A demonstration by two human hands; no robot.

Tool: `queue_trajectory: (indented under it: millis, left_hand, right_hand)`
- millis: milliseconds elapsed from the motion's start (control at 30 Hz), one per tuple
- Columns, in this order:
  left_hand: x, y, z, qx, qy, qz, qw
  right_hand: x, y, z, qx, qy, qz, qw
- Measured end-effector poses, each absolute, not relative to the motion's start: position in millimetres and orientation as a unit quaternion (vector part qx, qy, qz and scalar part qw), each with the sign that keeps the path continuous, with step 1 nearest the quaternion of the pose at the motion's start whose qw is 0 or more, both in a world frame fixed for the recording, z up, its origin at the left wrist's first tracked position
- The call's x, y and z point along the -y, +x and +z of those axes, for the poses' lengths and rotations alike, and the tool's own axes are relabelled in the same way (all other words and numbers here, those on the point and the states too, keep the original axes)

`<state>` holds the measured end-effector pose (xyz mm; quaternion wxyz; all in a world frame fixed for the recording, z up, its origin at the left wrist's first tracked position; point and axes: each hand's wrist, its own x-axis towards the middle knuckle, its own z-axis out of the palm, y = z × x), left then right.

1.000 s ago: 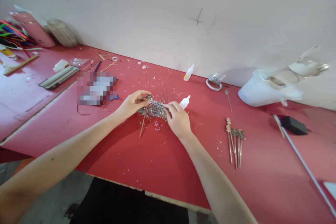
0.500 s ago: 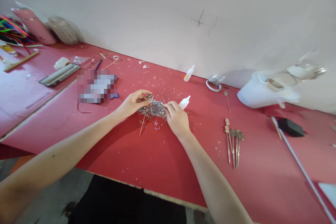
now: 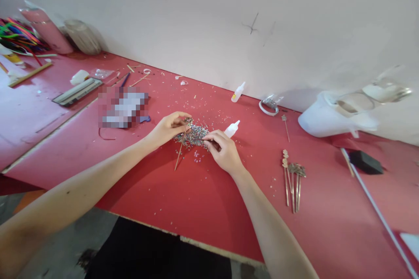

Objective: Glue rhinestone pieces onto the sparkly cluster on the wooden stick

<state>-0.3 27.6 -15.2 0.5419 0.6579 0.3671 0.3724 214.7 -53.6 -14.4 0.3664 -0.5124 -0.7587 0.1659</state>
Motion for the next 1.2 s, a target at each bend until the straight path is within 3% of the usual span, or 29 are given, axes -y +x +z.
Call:
queue_trajectory:
  millis: [333,533,867,1200]
  left_hand:
    - [-25,0,-9,-0.376,0.655,0.367,0.542]
    - [-26,0,-11,-0.372,0.663,0.368,0.535]
    - [-25,0,-9,-0.379,0.657,0.366,0.539]
    - [-25,-1,-7,-0.387,0.661,0.364,0.53]
  right_hand:
    - [56,241,-8,0.796,-0.451,0.272,0.299]
    - [56,242,-5,0.8,-0.446,0.277,0.289]
    - [58,240,-7,0.776,-0.469,0.236,0.35]
    - [57,246,-1,0.799,-0.443,0.275,0.299]
